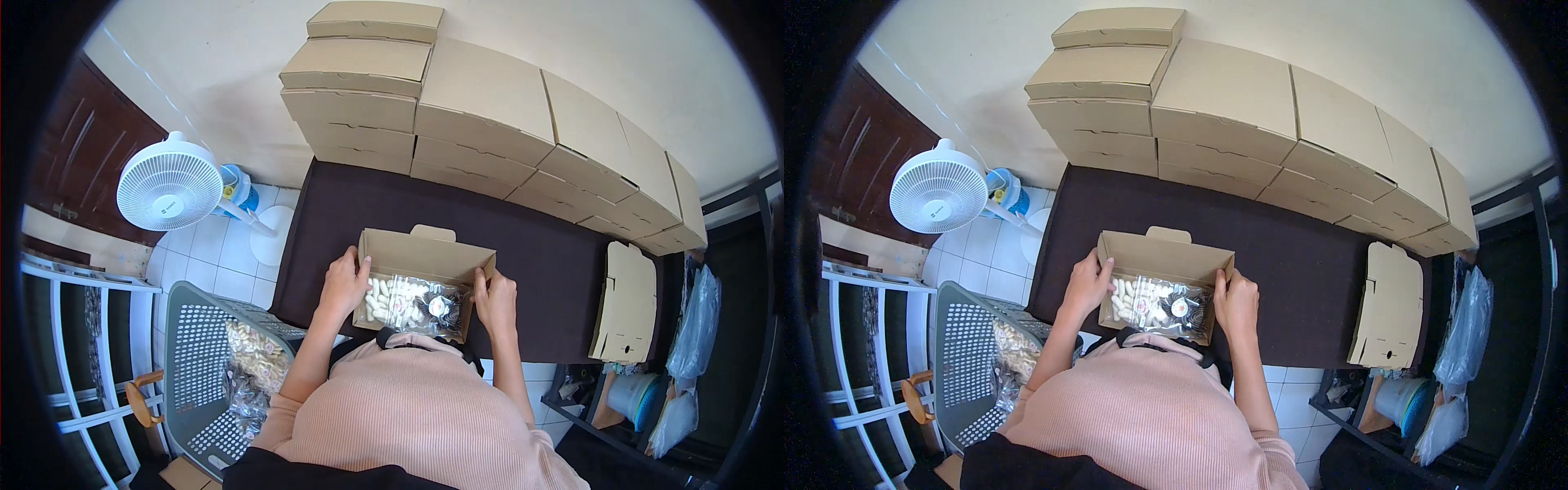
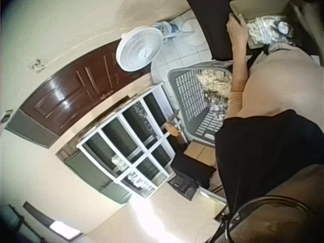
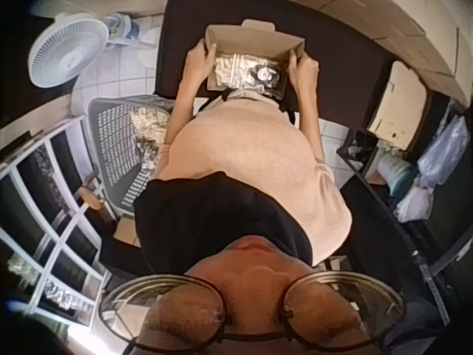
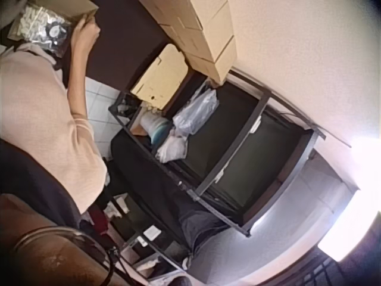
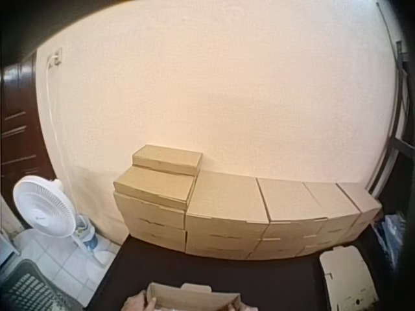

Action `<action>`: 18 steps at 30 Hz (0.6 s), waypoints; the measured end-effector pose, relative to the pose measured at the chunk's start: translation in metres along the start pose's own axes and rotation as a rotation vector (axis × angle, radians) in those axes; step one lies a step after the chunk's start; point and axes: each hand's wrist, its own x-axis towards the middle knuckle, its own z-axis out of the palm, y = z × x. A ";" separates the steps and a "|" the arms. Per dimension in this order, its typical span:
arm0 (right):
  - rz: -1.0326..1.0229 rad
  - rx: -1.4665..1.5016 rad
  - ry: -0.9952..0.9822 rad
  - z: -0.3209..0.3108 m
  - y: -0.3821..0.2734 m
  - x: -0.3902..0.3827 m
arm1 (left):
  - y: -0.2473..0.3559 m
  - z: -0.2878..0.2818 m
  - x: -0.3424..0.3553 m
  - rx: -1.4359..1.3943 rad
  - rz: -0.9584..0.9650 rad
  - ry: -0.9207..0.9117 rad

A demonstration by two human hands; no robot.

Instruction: Packing small bags containing snacks or components into cardboard boxes and stacking them on a table.

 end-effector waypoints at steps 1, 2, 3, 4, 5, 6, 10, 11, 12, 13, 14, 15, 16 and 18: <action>0.039 0.018 -0.039 0.001 0.001 0.001 | 0.001 0.000 0.000 0.000 -0.001 0.000; 0.039 0.018 -0.040 0.000 0.000 0.002 | 0.003 0.000 -0.001 -0.034 -0.017 -0.008; 0.020 0.022 -0.049 -0.001 -0.003 0.003 | 0.003 0.001 -0.002 -0.068 -0.033 -0.018; 0.001 0.025 -0.058 -0.002 -0.005 0.003 | 0.003 0.000 -0.002 -0.068 -0.034 -0.019; 0.002 0.025 -0.059 0.002 -0.002 0.002 | 0.001 0.000 -0.002 -0.056 -0.054 -0.033; -0.014 0.054 -0.047 0.010 0.004 0.001 | -0.001 0.000 -0.001 -0.044 -0.072 -0.046; -0.077 0.126 0.040 0.018 0.015 -0.007 | -0.004 0.005 -0.005 0.066 0.033 0.016; -0.084 0.162 0.070 0.018 0.016 -0.009 | 0.001 0.003 -0.009 0.156 0.031 0.026; -0.085 0.161 0.067 0.014 0.013 -0.011 | 0.006 -0.001 -0.013 0.247 0.026 0.038; -0.055 0.087 0.067 0.008 0.008 -0.014 | 0.005 -0.002 -0.015 0.246 0.024 0.038; -0.024 0.014 0.067 0.002 0.004 -0.017 | 0.004 -0.003 -0.016 0.268 0.002 -0.007; -0.024 0.014 0.067 -0.002 0.000 -0.018 | 0.002 -0.005 -0.017 0.291 -0.017 -0.053; 0.015 -0.034 0.002 -0.007 -0.002 -0.019 | 0.000 -0.005 -0.018 0.291 -0.017 -0.054; 0.059 -0.083 -0.061 -0.007 -0.003 -0.022 | -0.003 -0.004 -0.020 0.317 -0.020 -0.051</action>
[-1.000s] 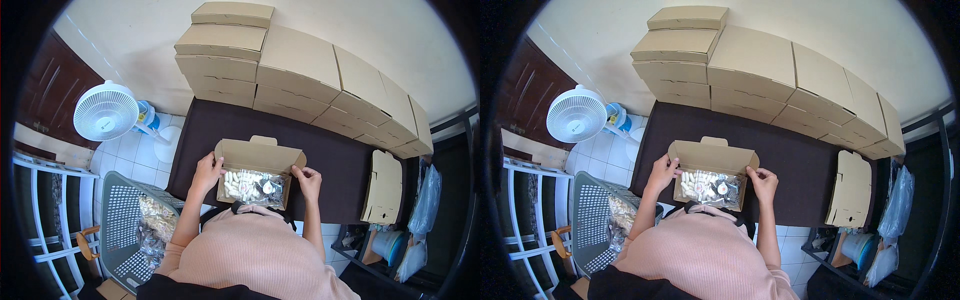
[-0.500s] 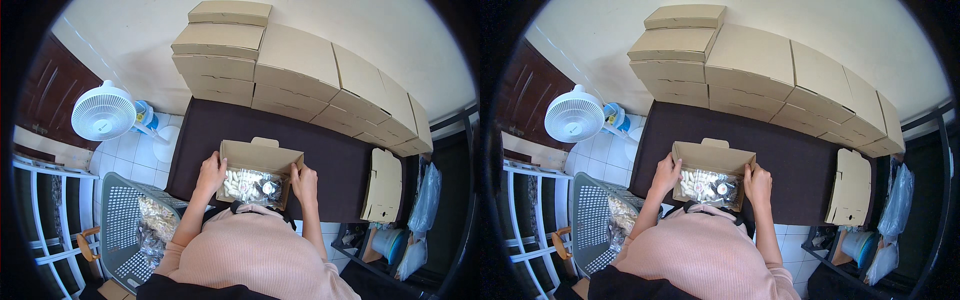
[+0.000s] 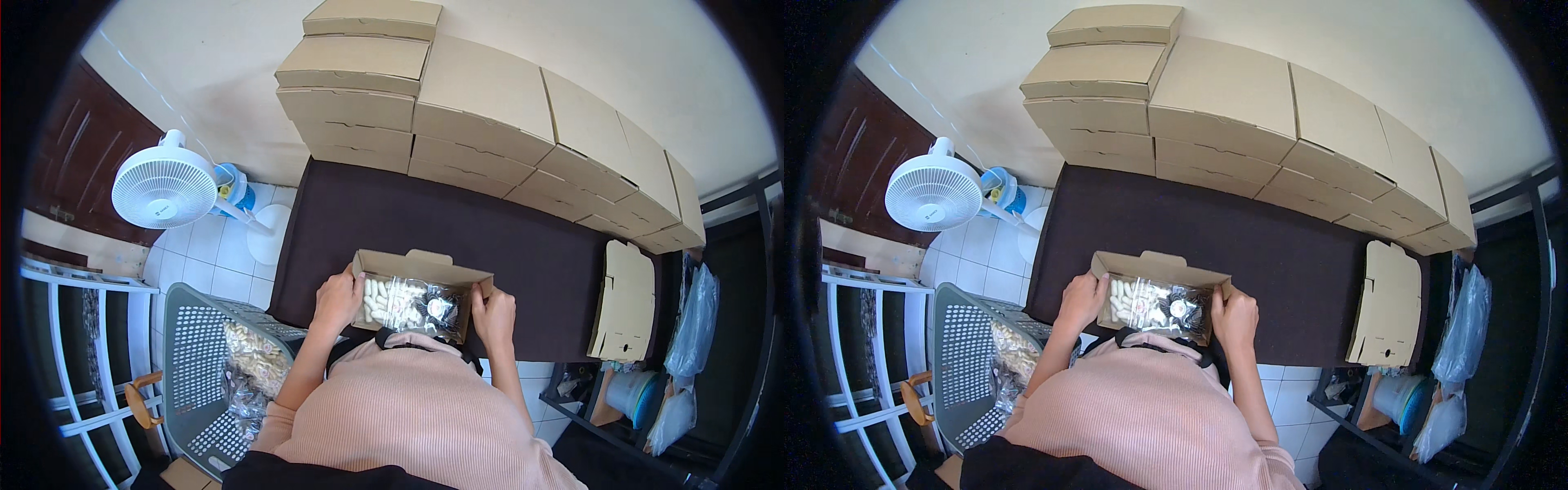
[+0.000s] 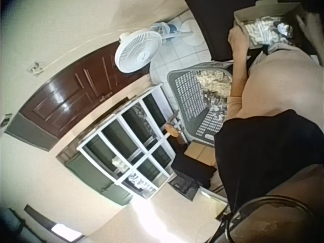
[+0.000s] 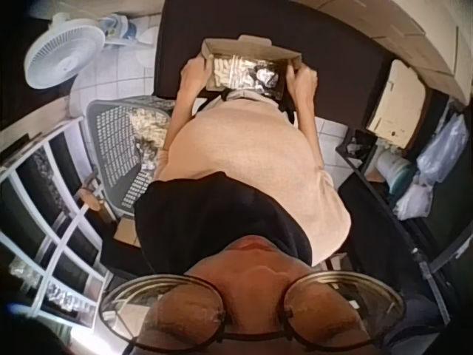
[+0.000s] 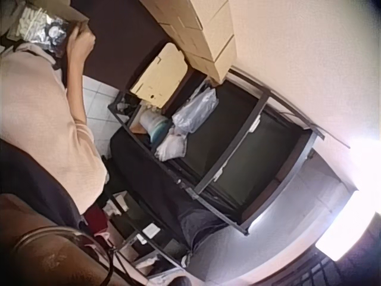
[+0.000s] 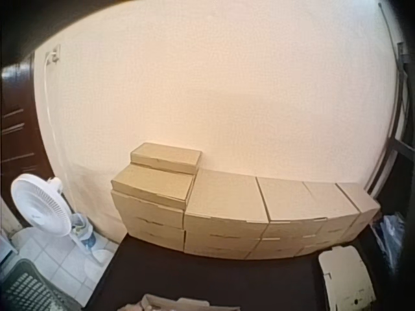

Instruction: Packing small bags containing snacks or components into cardboard boxes and stacking them on a table.

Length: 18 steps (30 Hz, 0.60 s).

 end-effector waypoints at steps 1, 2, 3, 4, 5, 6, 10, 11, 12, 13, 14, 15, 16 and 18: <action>-0.022 -0.024 -0.006 0.003 0.000 -0.002 | 0.001 0.000 0.000 0.000 0.002 -0.004; -0.045 -0.049 -0.013 0.006 0.000 -0.004 | 0.003 -0.002 -0.001 0.026 -0.009 -0.020; -0.046 -0.049 -0.013 0.010 0.001 -0.005 | 0.004 -0.004 -0.002 0.050 -0.023 -0.032; -0.037 -0.019 -0.010 0.015 0.003 -0.005 | 0.002 -0.002 -0.001 0.050 -0.023 -0.031; -0.028 0.012 -0.006 0.018 0.005 -0.006 | -0.002 0.002 0.000 0.056 -0.022 -0.019; -0.043 0.011 -0.019 0.020 0.007 -0.007 | -0.004 0.004 0.000 0.061 -0.021 -0.007; -0.099 0.100 0.015 0.033 0.019 -0.012 | -0.004 0.002 0.002 -0.010 -0.014 -0.020; -0.125 0.105 0.026 0.037 0.024 -0.014 | -0.003 0.001 0.001 0.001 -0.033 -0.043; -0.152 0.110 0.037 0.039 0.028 -0.016 | -0.003 0.001 0.000 0.013 -0.051 -0.067; -0.151 0.110 0.037 0.041 0.032 -0.017 | -0.005 0.002 -0.002 0.013 -0.051 -0.068; -0.176 0.094 0.030 0.043 0.035 -0.019 | -0.010 0.005 -0.006 -0.016 -0.035 -0.037; -0.201 0.079 0.025 0.045 0.038 -0.019 | -0.012 0.006 -0.009 -0.045 -0.018 -0.005; -0.201 0.078 0.026 0.047 0.042 -0.019 | -0.014 0.005 -0.011 -0.046 -0.017 -0.005; -0.264 0.120 0.078 0.052 0.048 -0.019 | -0.016 0.003 -0.016 -0.259 0.103 -0.051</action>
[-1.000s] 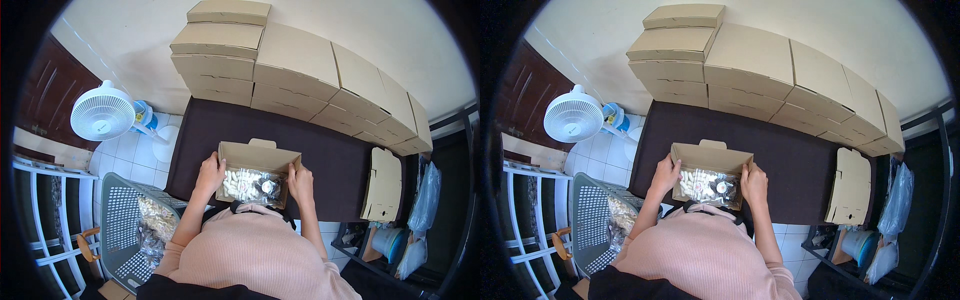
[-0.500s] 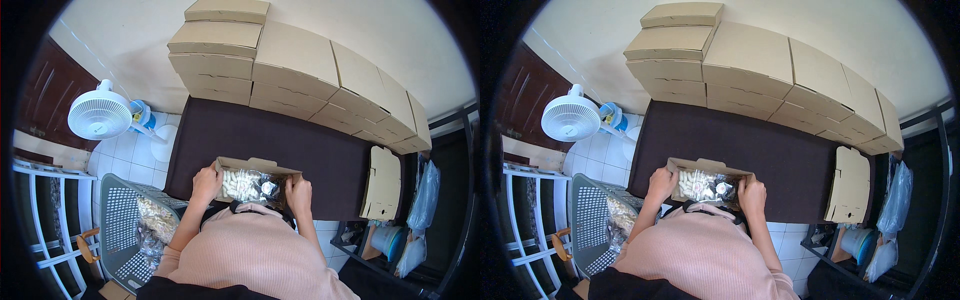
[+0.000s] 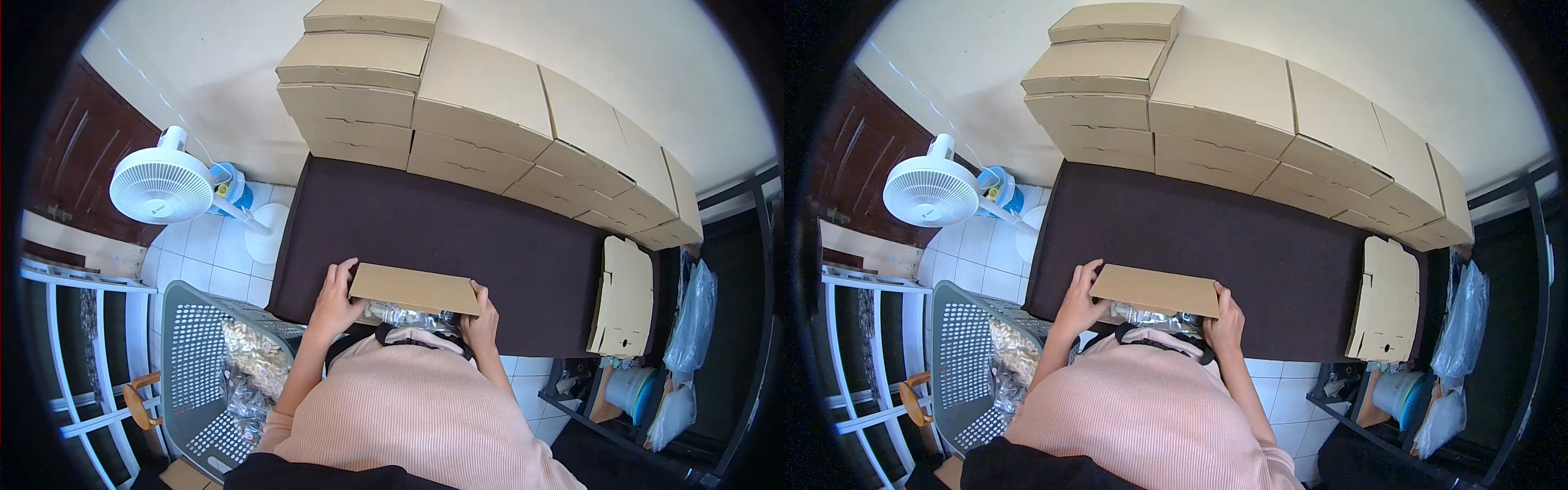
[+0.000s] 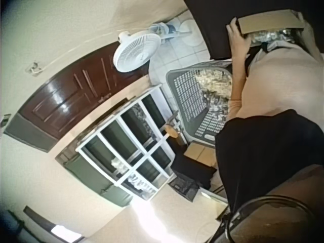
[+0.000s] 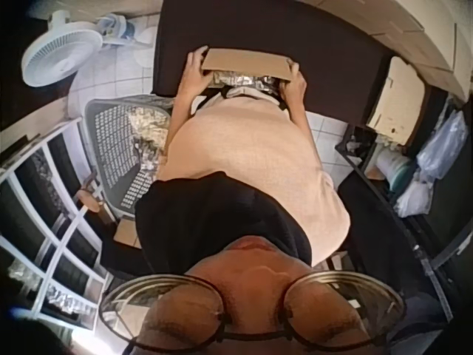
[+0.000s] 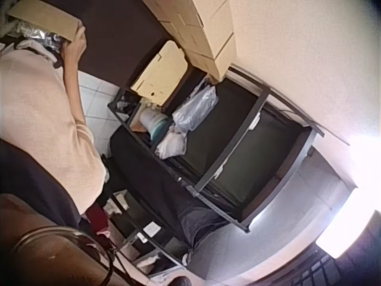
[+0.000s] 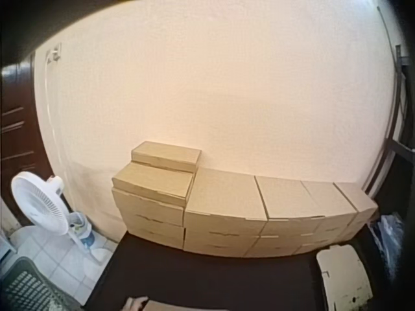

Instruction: Packing small bags containing snacks or components into cardboard boxes and stacking them on a table.

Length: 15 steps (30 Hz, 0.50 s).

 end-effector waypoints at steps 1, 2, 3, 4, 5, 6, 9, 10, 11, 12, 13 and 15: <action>0.001 -0.002 0.003 0.000 0.002 -0.001 | 0.003 -0.001 -0.004 -0.001 0.004 -0.001; 0.024 0.030 -0.017 -0.001 0.003 0.000 | 0.007 -0.002 -0.009 -0.061 0.154 0.021; 0.042 0.067 -0.040 -0.001 0.002 -0.001 | 0.009 -0.003 -0.014 -0.119 0.301 0.048; 0.040 0.067 -0.038 -0.003 0.002 -0.002 | 0.006 0.000 -0.017 -0.281 0.327 -0.003; 0.061 0.109 -0.071 -0.005 0.001 -0.003 | -0.003 0.005 -0.016 -0.281 0.330 -0.004; 0.078 0.152 -0.106 -0.008 0.000 -0.004 | -0.016 0.010 -0.014 -0.297 0.339 0.008; 0.042 0.150 -0.272 -0.031 -0.014 -0.010 | -0.028 0.016 -0.017 -0.321 0.329 0.028; 0.048 0.300 -0.323 -0.033 -0.003 -0.013 | -0.027 0.018 -0.017 -0.330 0.322 0.030; 0.053 0.300 -0.323 -0.034 -0.002 -0.017 | -0.027 0.017 -0.017 -0.330 0.321 0.025; 0.070 0.453 -0.296 -0.036 -0.004 -0.018 | -0.026 0.016 -0.018 -0.333 0.328 0.015; 0.085 0.607 -0.267 -0.038 -0.007 -0.020 | -0.025 0.016 -0.018 -0.337 0.334 0.005; 0.154 0.632 -0.245 -0.038 -0.014 -0.019 | -0.031 0.016 -0.020 -0.324 0.342 -0.018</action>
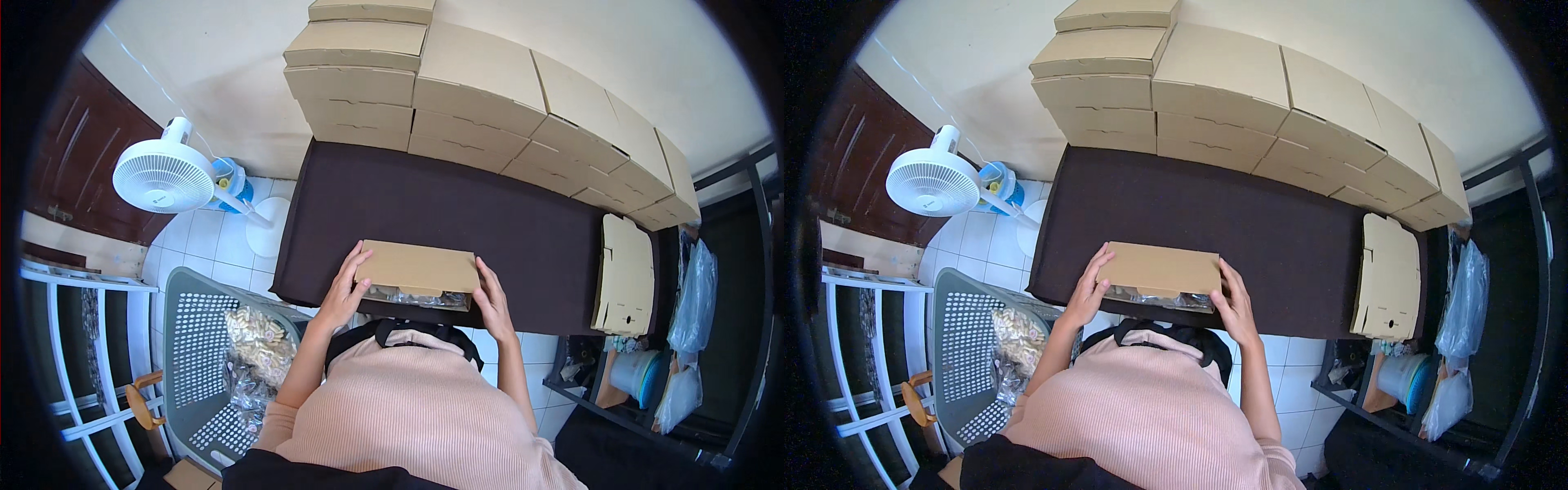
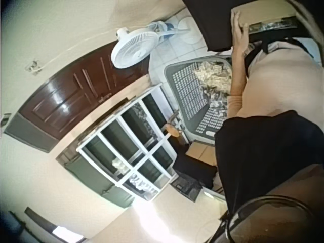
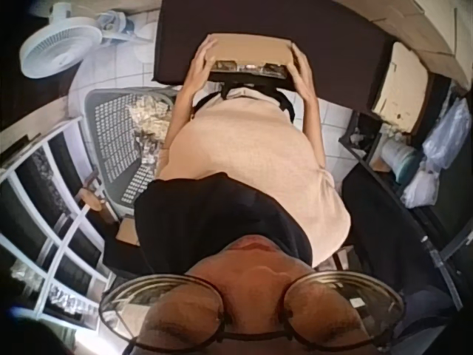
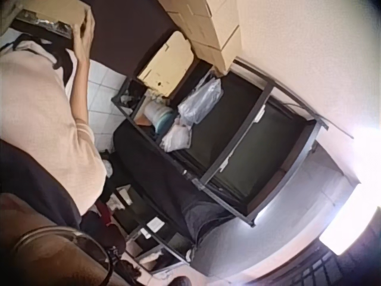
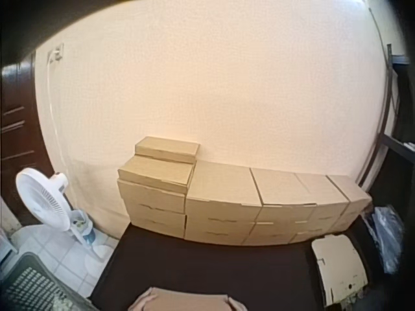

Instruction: Packing small bags containing snacks or components into cardboard boxes and stacking them on a table.

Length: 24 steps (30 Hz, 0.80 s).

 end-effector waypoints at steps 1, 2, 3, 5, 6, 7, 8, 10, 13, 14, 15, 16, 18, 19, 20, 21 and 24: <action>-0.002 -0.115 -0.001 0.002 0.000 0.000 | -0.001 0.000 -0.001 0.016 0.014 -0.007; -0.004 -0.231 -0.003 0.004 0.000 -0.002 | -0.002 0.001 -0.003 0.032 0.028 -0.014; -0.012 -0.221 0.016 0.007 0.002 -0.003 | -0.004 0.000 -0.005 0.033 0.028 -0.012; -0.054 -0.285 0.013 0.009 0.009 -0.006 | -0.008 0.000 -0.008 0.090 0.055 -0.021; -0.094 -0.350 0.015 0.010 0.012 -0.008 | -0.012 0.000 -0.009 0.089 0.057 -0.021; -0.096 -0.352 0.016 0.011 0.016 -0.010 | -0.015 0.001 -0.010 0.110 0.073 -0.025; -0.103 -0.370 0.029 0.013 0.019 -0.011 | -0.017 0.001 -0.011 0.131 0.088 -0.029; -0.113 -0.390 0.039 0.017 0.020 -0.013 | -0.018 0.001 -0.012 0.135 0.104 -0.020; -0.247 -0.591 0.083 0.027 0.010 -0.016 | -0.021 0.001 -0.012 0.168 0.150 0.003; -0.303 -0.735 0.071 0.030 0.003 -0.014 | -0.022 0.001 -0.010 0.197 0.181 0.017; -0.357 -0.879 0.061 0.033 -0.002 -0.013 | -0.020 0.000 -0.008 0.197 0.183 0.017; -0.358 -0.879 0.063 0.036 -0.003 -0.010 | -0.017 -0.001 -0.005 0.227 0.170 0.005; -0.299 -0.826 0.016 0.041 -0.004 -0.004 | -0.016 -0.002 0.000 0.258 0.160 -0.006; -0.264 -0.810 0.008 0.043 -0.007 -0.004 | -0.018 -0.003 0.002 0.278 0.148 -0.012; -0.268 -0.809 0.009 0.044 -0.007 -0.004 | -0.019 -0.004 0.003 0.297 0.137 -0.018; -0.281 -0.807 0.014 0.044 -0.006 -0.004 | -0.019 -0.004 0.003 0.298 0.139 -0.017; -0.300 -0.814 0.030 0.047 -0.003 -0.004 | -0.020 -0.003 0.003 0.300 0.136 -0.030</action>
